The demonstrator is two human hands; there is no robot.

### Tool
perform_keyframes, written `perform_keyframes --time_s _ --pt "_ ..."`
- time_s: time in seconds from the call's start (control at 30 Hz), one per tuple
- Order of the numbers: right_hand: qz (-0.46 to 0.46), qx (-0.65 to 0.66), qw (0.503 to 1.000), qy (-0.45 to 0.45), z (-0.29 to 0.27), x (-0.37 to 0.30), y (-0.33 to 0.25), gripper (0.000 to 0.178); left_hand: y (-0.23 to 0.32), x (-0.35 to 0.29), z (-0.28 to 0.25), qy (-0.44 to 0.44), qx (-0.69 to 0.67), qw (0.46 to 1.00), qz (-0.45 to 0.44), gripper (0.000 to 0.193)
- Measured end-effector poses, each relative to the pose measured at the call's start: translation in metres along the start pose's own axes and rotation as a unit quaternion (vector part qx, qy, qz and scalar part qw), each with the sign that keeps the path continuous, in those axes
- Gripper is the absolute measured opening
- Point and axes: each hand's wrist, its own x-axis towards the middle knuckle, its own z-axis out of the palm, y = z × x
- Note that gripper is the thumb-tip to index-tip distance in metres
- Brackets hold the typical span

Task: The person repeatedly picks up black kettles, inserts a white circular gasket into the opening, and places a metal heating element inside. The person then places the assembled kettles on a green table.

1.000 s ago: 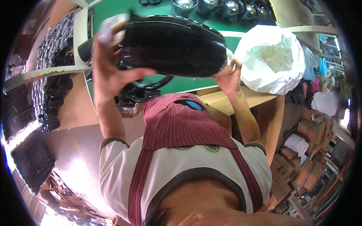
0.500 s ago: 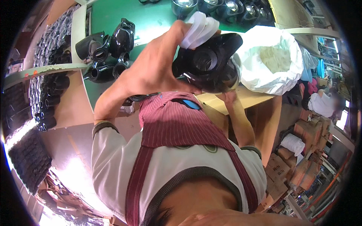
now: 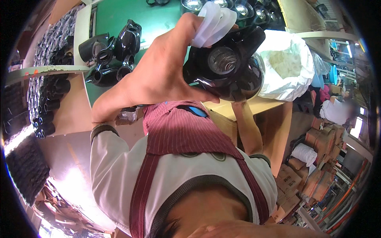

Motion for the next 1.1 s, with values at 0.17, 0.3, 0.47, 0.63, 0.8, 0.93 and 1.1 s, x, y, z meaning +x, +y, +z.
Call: perform_keyframes --time_s 0.17,0.3,0.47,0.63,0.8,0.93,1.1 --pt "-0.03 -0.023 0.999 0.008 -0.003 -0.001 -0.017 0.055 0.013 -0.003 0.002 -0.004 0.051 0.999 -0.003 0.102" --pt "-0.044 -0.025 0.999 0.005 -0.008 -0.007 -0.033 0.054 0.01 -0.006 0.005 0.006 0.081 0.996 0.032 0.1" --pt "-0.051 -0.028 0.998 0.006 -0.012 -0.016 -0.041 0.053 0.016 0.0 0.01 0.007 0.096 0.991 0.09 0.085" --pt "-0.062 -0.042 0.997 0.018 -0.013 -0.015 -0.041 0.053 0.018 0.006 0.006 -0.009 0.095 0.993 0.068 0.084" --pt "-0.078 -0.068 0.994 0.03 -0.009 0.0 -0.043 0.052 0.007 0.006 0.007 0.023 0.1 0.993 0.064 0.087" --pt "-0.086 -0.087 0.992 0.043 -0.006 0.016 -0.044 0.052 -0.003 0.008 0.002 0.021 0.115 0.993 -0.015 0.092" --pt "-0.094 -0.112 0.987 0.061 -0.003 0.035 -0.039 0.051 0.006 0.018 -0.008 0.024 0.103 0.992 -0.069 0.096"
